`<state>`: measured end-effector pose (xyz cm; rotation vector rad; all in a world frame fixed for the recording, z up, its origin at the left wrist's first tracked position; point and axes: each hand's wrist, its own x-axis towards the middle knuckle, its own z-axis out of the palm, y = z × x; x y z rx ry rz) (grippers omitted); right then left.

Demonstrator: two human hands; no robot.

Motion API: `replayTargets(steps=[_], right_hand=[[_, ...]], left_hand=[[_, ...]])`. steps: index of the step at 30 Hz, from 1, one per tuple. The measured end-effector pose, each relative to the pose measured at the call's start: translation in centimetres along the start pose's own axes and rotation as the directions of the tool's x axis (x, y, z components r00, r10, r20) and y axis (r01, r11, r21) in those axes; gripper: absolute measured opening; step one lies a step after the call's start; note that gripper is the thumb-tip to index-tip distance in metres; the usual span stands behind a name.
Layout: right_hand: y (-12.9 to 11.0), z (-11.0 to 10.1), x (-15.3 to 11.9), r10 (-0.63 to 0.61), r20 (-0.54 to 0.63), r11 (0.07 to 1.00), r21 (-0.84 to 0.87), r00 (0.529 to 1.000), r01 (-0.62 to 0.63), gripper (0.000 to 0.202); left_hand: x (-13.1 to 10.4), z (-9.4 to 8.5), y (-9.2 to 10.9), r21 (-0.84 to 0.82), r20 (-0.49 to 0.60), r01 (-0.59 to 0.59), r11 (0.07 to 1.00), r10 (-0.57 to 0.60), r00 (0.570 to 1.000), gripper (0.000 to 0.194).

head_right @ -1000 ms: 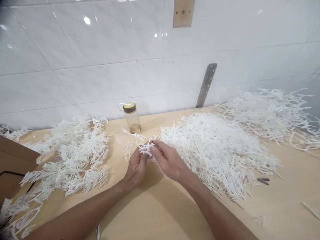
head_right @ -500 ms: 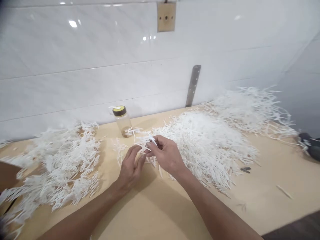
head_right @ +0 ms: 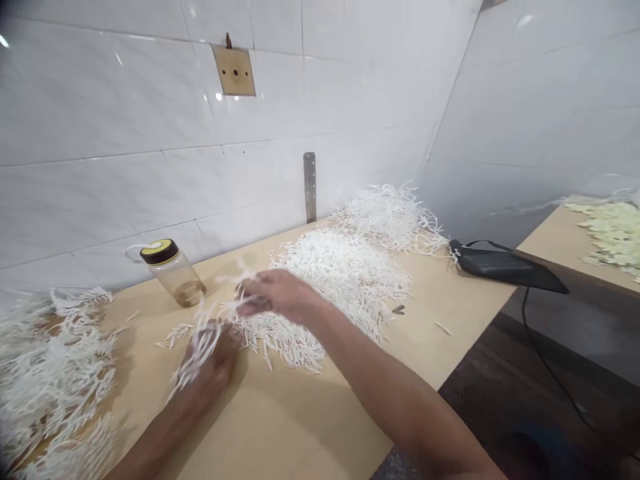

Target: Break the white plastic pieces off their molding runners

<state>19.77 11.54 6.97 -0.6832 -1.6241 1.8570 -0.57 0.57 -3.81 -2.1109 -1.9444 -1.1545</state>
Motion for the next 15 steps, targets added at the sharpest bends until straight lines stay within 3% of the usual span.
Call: replayTargets(steps=[1,2,5,6,8,10,11,15], right_hand=[[-1.0,-2.3,0.3,-0.087,-0.131,0.996,-0.023,0.988,0.085,0.029],[-1.9,-4.6,0.5,-0.197,-0.278,0.98,-0.045,0.94,0.192,0.031],[-3.4,-10.0,0.9,-0.419,-0.612,0.895,-0.156,0.671,0.417,0.047],[-3.3,-10.8,1.0,-0.413,-0.666,0.897,-0.179,0.621,0.404,0.049],[-2.1,-10.4,1.4,-0.289,-0.748,0.949,-0.143,0.598,0.28,0.056],[-0.5,-8.1,1.9,-0.246,-0.773,0.965,-0.138,0.585,0.223,0.052],[0.3,-6.6,2.1,-0.267,-0.75,0.961,-0.162,0.605,0.224,0.048],[2.6,-0.8,2.5,-0.311,-0.518,0.94,-0.289,0.797,0.179,0.031]], left_hand=[[-0.1,0.0,-0.2,0.039,0.016,-0.006,0.999,0.006,1.0,0.028],[-0.2,0.0,-0.5,0.082,0.026,-0.014,0.996,0.012,1.0,0.029],[-0.5,0.3,-1.2,0.143,0.016,-0.029,0.989,0.027,1.0,0.032],[-0.6,0.5,-1.4,0.148,0.013,-0.036,0.988,0.034,0.999,0.032],[-0.7,0.7,-1.7,0.157,0.004,-0.047,0.987,0.047,0.999,0.031],[-0.6,0.7,-1.9,0.172,-0.009,-0.055,0.983,0.058,0.998,0.031],[-0.5,0.7,-2.0,0.188,-0.013,-0.055,0.981,0.058,0.998,0.032],[-0.1,0.3,-1.8,0.29,0.003,-0.011,0.957,0.011,1.0,0.038]])
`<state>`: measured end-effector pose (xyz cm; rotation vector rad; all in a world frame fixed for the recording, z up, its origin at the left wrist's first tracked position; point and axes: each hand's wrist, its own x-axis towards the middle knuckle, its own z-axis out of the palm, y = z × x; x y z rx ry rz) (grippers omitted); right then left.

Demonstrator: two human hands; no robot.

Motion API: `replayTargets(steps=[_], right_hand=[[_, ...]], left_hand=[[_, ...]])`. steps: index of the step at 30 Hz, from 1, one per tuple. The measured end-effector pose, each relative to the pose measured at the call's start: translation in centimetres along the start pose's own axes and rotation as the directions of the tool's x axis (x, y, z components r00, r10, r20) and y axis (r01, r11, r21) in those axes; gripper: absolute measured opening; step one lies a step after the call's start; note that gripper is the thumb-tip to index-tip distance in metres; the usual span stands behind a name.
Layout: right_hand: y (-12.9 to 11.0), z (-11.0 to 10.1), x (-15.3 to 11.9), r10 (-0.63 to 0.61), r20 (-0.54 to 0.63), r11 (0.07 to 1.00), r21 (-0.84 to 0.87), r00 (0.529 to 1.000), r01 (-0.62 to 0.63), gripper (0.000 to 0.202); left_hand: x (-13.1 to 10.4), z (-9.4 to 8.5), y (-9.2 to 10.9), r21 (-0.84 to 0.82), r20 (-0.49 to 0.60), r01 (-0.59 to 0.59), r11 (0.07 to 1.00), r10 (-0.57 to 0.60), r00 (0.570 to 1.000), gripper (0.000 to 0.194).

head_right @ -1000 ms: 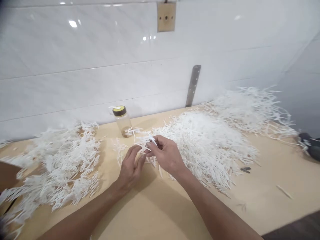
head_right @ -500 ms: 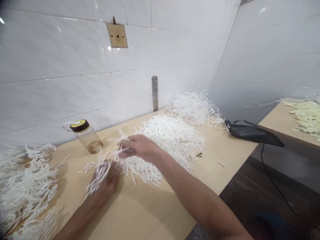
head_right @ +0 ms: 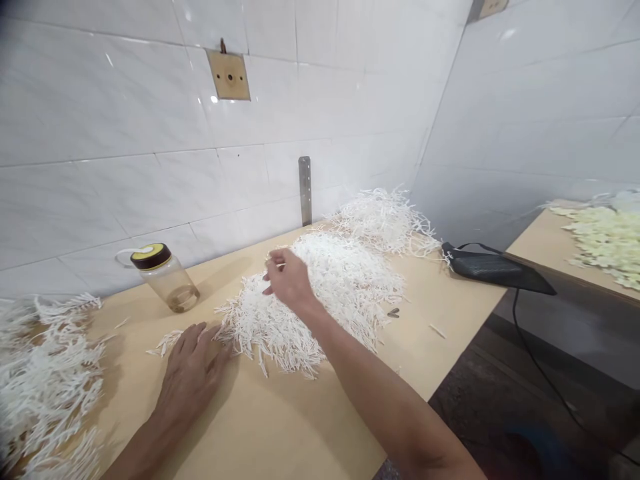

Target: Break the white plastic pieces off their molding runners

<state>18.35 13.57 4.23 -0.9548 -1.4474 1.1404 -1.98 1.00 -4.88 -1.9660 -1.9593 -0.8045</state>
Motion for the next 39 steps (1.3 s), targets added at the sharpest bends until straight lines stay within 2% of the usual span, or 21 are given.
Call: replayTargets(steps=[2,4,6,8,9,12,13,15,17,19,21,23,24,25,27,29,32,34,37,39], right_hand=[[0.3,2.1,-1.7,-0.024,0.128,0.996,-0.084,0.991,0.035,0.025],[0.7,3.9,-3.3,-0.121,0.252,0.969,-0.178,0.96,0.169,0.018],[1.0,5.3,-4.9,-0.22,0.372,0.916,-0.239,0.902,0.322,0.016],[1.1,6.2,-6.0,-0.245,0.423,0.888,-0.262,0.872,0.377,0.018],[1.2,6.5,-6.3,-0.239,0.403,0.892,-0.268,0.884,0.363,0.018],[1.8,6.9,-6.3,-0.256,0.277,0.894,-0.296,0.926,0.336,0.02],[2.1,7.1,-6.3,-0.259,0.276,0.888,-0.309,0.926,0.34,0.02],[2.8,7.4,-6.4,-0.261,0.348,0.863,-0.334,0.901,0.379,0.02],[3.3,7.7,-6.8,-0.247,0.472,0.811,-0.377,0.846,0.447,0.022],[3.5,8.0,-7.5,-0.182,0.586,0.739,-0.448,0.79,0.503,0.025],[3.6,8.1,-7.8,-0.091,0.658,0.66,-0.523,0.748,0.54,0.027],[3.4,8.0,-7.8,-0.024,0.68,0.597,-0.578,0.733,0.556,0.027],[3.4,7.9,-7.7,-0.004,0.676,0.576,-0.601,0.737,0.554,0.026],[3.3,7.8,-7.6,0.014,0.662,0.559,-0.626,0.75,0.543,0.025],[3.1,7.5,-7.2,0.045,0.616,0.527,-0.684,0.787,0.505,0.023],[3.1,7.3,-6.9,0.079,0.569,0.48,-0.741,0.819,0.469,0.021],[3.1,7.0,-6.6,0.121,0.541,0.402,-0.793,0.832,0.457,0.018],[3.0,6.8,-6.5,0.141,0.547,0.379,-0.8,0.825,0.465,0.02],[2.6,6.5,-6.4,0.129,0.553,0.413,-0.785,0.823,0.463,0.022],[2.1,6.5,-6.6,0.09,0.554,0.456,-0.762,0.828,0.46,0.024]], left_hand=[[0.2,-0.4,0.5,-0.001,0.038,0.014,1.0,-0.014,0.999,0.04],[0.3,-1.0,1.3,-0.072,0.078,-0.003,0.997,0.009,0.997,0.04],[0.5,-1.8,2.1,-0.185,0.111,-0.067,0.98,0.089,0.99,0.042],[0.8,-2.6,2.3,-0.257,0.129,-0.126,0.958,0.164,0.978,0.043],[1.1,-3.0,2.1,-0.23,0.132,-0.111,0.967,0.144,0.981,0.04],[2.2,-4.8,0.1,-0.018,0.152,0.062,0.998,-0.059,0.987,0.027],[2.6,-5.7,-0.8,0.044,0.15,0.1,0.994,-0.106,0.983,0.024],[3.3,-7.7,-2.6,0.17,0.156,0.183,0.968,-0.21,0.965,0.023],[3.8,-9.8,-4.3,0.326,0.16,0.304,0.895,-0.369,0.916,0.025],[4.0,-11.4,-5.8,0.479,0.112,0.39,0.786,-0.495,0.861,0.031],[3.8,-12.1,-7.4,0.568,0.061,0.456,0.685,-0.588,0.807,0.041],[3.5,-12.2,-9.1,0.571,0.124,0.519,0.637,-0.691,0.712,0.042],[3.3,-12.2,-9.8,0.558,0.151,0.526,0.641,-0.702,0.696,0.038],[3.2,-12.2,-10.4,0.548,0.146,0.535,0.643,-0.703,0.696,0.037],[3.3,-12.7,-11.3,0.506,0.095,0.546,0.668,-0.672,0.734,0.04],[3.6,-13.7,-11.3,0.474,-0.009,0.556,0.683,-0.627,0.779,0.039],[4.2,-15.8,-10.3,0.464,-0.202,0.595,0.656,-0.576,0.792,0.031],[4.5,-16.5,-9.2,0.454,-0.264,0.585,0.672,-0.526,0.809,0.03],[4.6,-16.2,-7.7,0.443,-0.223,0.529,0.724,-0.482,0.847,0.027],[4.5,-15.2,-7.0,0.432,-0.166,0.518,0.738,-0.5,0.85,0.025]])
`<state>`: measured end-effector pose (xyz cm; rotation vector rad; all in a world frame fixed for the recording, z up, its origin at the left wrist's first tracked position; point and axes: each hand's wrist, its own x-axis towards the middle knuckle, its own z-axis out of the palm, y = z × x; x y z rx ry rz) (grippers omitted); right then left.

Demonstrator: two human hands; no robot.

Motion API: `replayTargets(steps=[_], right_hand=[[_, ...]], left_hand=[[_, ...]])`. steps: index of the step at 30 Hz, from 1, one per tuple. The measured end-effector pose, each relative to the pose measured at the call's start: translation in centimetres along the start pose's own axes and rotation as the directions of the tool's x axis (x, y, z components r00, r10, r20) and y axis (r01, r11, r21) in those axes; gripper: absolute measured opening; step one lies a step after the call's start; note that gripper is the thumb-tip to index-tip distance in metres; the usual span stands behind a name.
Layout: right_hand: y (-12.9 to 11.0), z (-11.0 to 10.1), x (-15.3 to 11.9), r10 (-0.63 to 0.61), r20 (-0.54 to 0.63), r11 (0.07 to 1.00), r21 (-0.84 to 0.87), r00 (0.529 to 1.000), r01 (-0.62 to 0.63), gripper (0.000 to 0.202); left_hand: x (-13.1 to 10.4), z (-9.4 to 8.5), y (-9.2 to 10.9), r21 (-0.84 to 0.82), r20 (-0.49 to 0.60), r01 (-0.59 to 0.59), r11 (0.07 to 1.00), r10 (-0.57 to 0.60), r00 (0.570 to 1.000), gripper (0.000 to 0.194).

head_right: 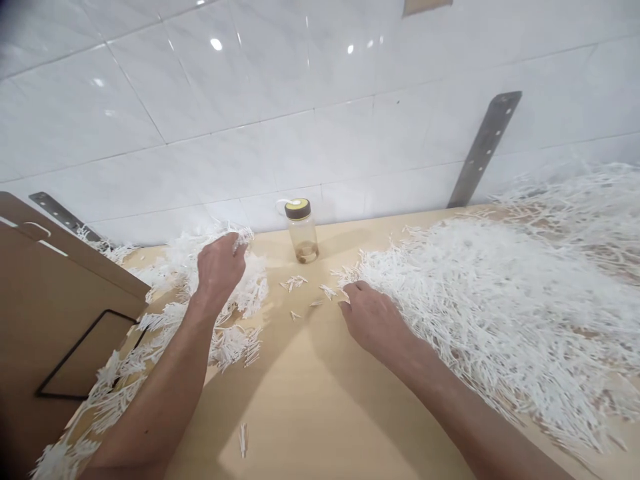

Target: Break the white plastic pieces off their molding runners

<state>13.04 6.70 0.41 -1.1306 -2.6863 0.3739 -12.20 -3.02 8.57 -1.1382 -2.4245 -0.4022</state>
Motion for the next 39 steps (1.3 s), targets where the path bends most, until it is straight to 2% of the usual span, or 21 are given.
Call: replayTargets(steps=[2,4,6,8,11,14,15,19,25,27,29,31,34,37,39], right_hand=[[-0.4,-0.2,-0.1,-0.019,-0.025,0.998,0.051,1.0,0.021,0.027],[-1.0,-0.1,-0.2,-0.038,-0.017,0.995,0.093,0.999,0.04,0.03],[-1.5,0.3,-0.3,-0.076,0.01,0.991,0.111,0.997,0.074,0.032],[-2.0,0.8,-0.3,-0.142,0.033,0.984,0.111,0.989,0.137,0.032],[-2.6,1.8,-0.8,-0.253,0.04,0.962,0.115,0.967,0.247,0.031],[-2.8,2.9,-1.5,-0.324,0.012,0.938,0.134,0.946,0.319,0.028],[-2.8,3.3,-1.7,-0.343,-0.006,0.929,0.145,0.939,0.34,0.027],[-2.3,5.0,-2.2,-0.376,-0.115,0.902,0.18,0.919,0.392,0.026],[-2.1,6.3,-2.1,-0.37,-0.198,0.894,0.189,0.908,0.406,0.024],[-2.1,6.4,-2.0,-0.36,-0.208,0.894,0.203,0.909,0.4,0.024],[-2.1,6.3,-1.9,-0.35,-0.205,0.894,0.219,0.914,0.392,0.024],[-2.0,6.3,-1.8,-0.342,-0.2,0.894,0.233,0.918,0.384,0.024],[-1.9,6.3,-1.6,-0.327,-0.203,0.891,0.258,0.923,0.373,0.024],[-1.9,6.4,-1.5,-0.33,-0.206,0.887,0.266,0.921,0.377,0.024],[-1.9,6.4,-1.6,-0.337,-0.208,0.887,0.258,0.918,0.384,0.023]], left_hand=[[-0.6,0.7,0.7,-0.042,0.07,-0.026,0.999,0.029,0.997,0.029],[-1.0,1.1,0.9,-0.126,0.156,-0.078,0.989,0.098,0.983,0.044],[-0.9,1.1,0.4,-0.185,0.219,-0.133,0.974,0.173,0.96,0.052],[-0.1,0.8,-0.7,-0.183,0.221,-0.147,0.972,0.186,0.957,0.046],[2.7,0.3,-3.0,-0.077,0.126,-0.025,0.997,0.035,0.991,0.035],[6.2,0.8,-5.1,0.055,0.198,0.099,0.994,-0.107,0.974,0.033],[7.3,1.2,-5.5,0.068,0.24,0.124,0.99,-0.137,0.961,0.038],[10.5,4.3,-6.1,0.049,0.287,0.131,0.99,-0.14,0.948,0.052],[11.8,9.8,-7.0,0.02,0.368,0.182,0.983,-0.176,0.913,0.073],[11.9,10.9,-7.4,0.004,0.398,0.171,0.985,-0.158,0.904,0.068],[12.2,11.3,-7.5,-0.006,0.412,0.154,0.988,-0.137,0.901,0.049],[12.7,10.9,-7.4,0.003,0.395,0.148,0.989,-0.138,0.908,0.032],[13.4,9.2,-6.6,0.029,0.337,0.149,0.988,-0.15,0.929,0.034],[13.2,6.2,-5.8,0.034,0.304,0.103,0.994,-0.109,0.947,0.046],[12.0,3.3,-5.5,0.017,0.34,0.043,0.999,-0.047,0.939,0.042]])
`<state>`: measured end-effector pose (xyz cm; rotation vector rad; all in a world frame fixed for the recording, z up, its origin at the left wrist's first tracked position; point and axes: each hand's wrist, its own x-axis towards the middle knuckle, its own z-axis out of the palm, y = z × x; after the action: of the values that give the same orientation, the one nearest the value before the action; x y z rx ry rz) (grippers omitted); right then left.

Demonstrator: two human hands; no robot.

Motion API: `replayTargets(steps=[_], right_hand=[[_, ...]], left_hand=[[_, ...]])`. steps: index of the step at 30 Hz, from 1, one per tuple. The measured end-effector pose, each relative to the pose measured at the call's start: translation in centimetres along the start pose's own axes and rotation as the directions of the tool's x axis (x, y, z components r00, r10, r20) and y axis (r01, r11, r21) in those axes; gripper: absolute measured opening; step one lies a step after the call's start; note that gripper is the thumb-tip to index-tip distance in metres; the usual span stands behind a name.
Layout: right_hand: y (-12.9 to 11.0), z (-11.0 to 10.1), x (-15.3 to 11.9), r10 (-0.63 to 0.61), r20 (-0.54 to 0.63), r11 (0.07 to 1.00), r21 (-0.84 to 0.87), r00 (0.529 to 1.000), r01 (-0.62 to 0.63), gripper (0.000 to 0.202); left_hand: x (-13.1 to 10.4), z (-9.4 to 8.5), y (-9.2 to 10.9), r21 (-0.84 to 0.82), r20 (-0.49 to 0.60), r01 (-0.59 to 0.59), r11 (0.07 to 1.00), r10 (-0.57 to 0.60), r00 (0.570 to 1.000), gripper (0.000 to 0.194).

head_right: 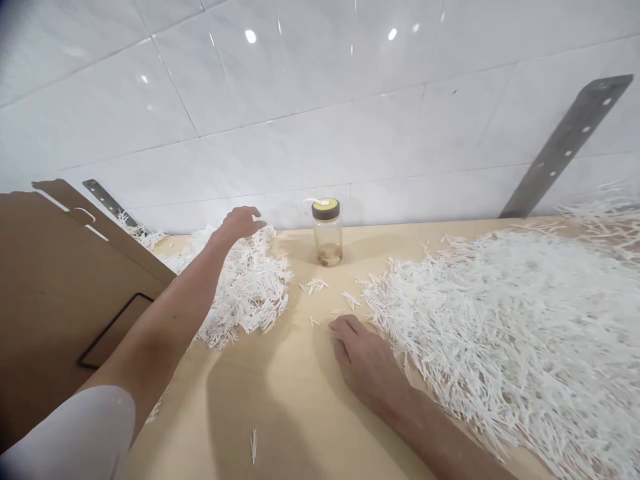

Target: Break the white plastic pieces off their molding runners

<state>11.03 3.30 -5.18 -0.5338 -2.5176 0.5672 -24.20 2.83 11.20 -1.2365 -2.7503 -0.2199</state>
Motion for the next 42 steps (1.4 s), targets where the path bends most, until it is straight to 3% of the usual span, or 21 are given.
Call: replayTargets(steps=[2,4,5,7,9,12,15,19,21,22,25,27,28,29,32,33,35,37,38,40,42], right_hand=[[-0.1,0.0,-0.1,-0.001,-0.003,1.0,-0.01,1.0,0.001,0.023],[-0.2,-0.1,-0.1,0.001,-0.001,1.0,-0.021,1.0,-0.001,0.024],[-0.3,-0.2,-0.1,-0.001,0.003,1.0,-0.022,1.0,0.001,0.024],[-0.3,-0.2,-0.1,-0.008,0.012,1.0,-0.02,1.0,0.008,0.024],[-0.4,-0.2,-0.1,-0.014,0.015,1.0,-0.016,1.0,0.014,0.025],[-0.4,-0.2,0.0,-0.013,0.011,1.0,-0.013,1.0,0.013,0.026],[-0.4,-0.2,0.0,-0.008,0.012,1.0,-0.006,1.0,0.009,0.026],[-0.4,-0.2,0.0,-0.007,0.013,1.0,-0.004,1.0,0.007,0.025],[-0.3,-0.2,0.0,-0.002,0.013,1.0,-0.011,1.0,0.002,0.025],[-0.3,-0.2,0.0,0.001,0.014,1.0,-0.018,1.0,-0.001,0.025],[-0.3,-0.1,0.0,-0.006,0.021,0.999,-0.043,1.0,0.007,0.025],[-0.4,-0.1,0.0,-0.012,0.012,0.998,-0.054,1.0,0.012,0.026],[-0.4,-0.1,0.0,-0.015,0.004,0.998,-0.055,1.0,0.015,0.026],[-0.5,-0.1,0.0,-0.015,-0.003,0.999,-0.053,1.0,0.015,0.027],[-0.5,0.0,-0.1,-0.002,0.003,0.999,-0.032,1.0,0.002,0.027],[-0.5,-0.1,0.0,0.004,0.012,1.0,-0.023,1.0,-0.004,0.027],[-0.4,-0.2,0.1,0.017,0.032,1.0,0.005,0.999,-0.017,0.026],[-0.4,-0.7,0.3,0.045,0.045,0.998,0.05,0.998,-0.048,0.025],[-0.4,-1.1,0.4,0.078,0.054,0.994,0.076,0.996,-0.082,0.025],[-0.6,-1.9,0.5,0.169,0.075,0.977,0.122,0.983,-0.177,0.024],[-0.9,-2.6,0.5,0.225,0.081,0.96,0.152,0.971,-0.235,0.023]], left_hand=[[-3.4,-2.4,-0.2,-0.018,0.138,-0.178,0.984,0.179,0.974,0.029],[-7.6,-4.4,-0.9,-0.103,0.295,-0.352,0.93,0.366,0.882,0.029],[-9.8,-4.9,-1.3,-0.124,0.348,-0.391,0.912,0.409,0.844,0.032],[-13.9,-4.9,-2.2,-0.113,0.399,-0.397,0.911,0.407,0.822,0.036],[-17.0,-3.6,-2.9,-0.064,0.381,-0.403,0.913,0.396,0.836,0.036],[-19.8,-0.7,-3.2,-0.004,0.362,-0.392,0.92,0.367,0.857,0.04],[-20.5,0.4,-3.0,0.05,0.344,-0.352,0.935,0.315,0.885,0.017],[-20.0,-2.6,-3.7,0.037,0.199,-0.216,0.976,0.205,0.958,0.017],[-19.3,-4.8,-4.6,-0.007,-0.071,-0.046,0.999,0.045,0.996,0.023],[-18.9,-5.7,-5.0,-0.026,-0.235,0.018,1.0,-0.023,0.972,0.025],[-17.2,-7.6,-5.8,-0.017,-0.603,0.069,0.997,-0.065,0.795,0.021],[-16.0,-8.1,-5.6,-0.046,-0.819,0.03,0.998,-0.055,0.572,0.021],[-15.5,-8.3,-5.2,-0.072,-0.874,-0.008,0.997,-0.059,0.483,0.024],[-15.1,-8.6,-4.7,-0.103,-0.9,-0.055,0.993,-0.069,0.43,0.028],[-14.8,-9.5,-2.3,-0.142,-0.882,-0.225,0.964,-0.02,0.471,0.025],[-15.1,-9.8,-1.3,-0.212,-0.858,-0.279,0.937,-0.042,0.511,0.028],[-16.0,-10.1,0.8,-0.415,-0.712,-0.347,0.841,-0.062,0.699,0.034],[-16.9,-9.9,2.9,-0.645,-0.429,-0.247,0.723,-0.075,0.9,0.029],[-17.3,-9.4,3.9,-0.741,-0.276,-0.167,0.651,-0.069,0.959,0.029],[-17.9,-7.8,5.8,-0.869,-0.021,-0.028,0.495,0.018,1.0,0.031],[-18.3,-5.6,7.6,-0.926,0.185,0.117,0.36,0.162,0.969,0.03]])
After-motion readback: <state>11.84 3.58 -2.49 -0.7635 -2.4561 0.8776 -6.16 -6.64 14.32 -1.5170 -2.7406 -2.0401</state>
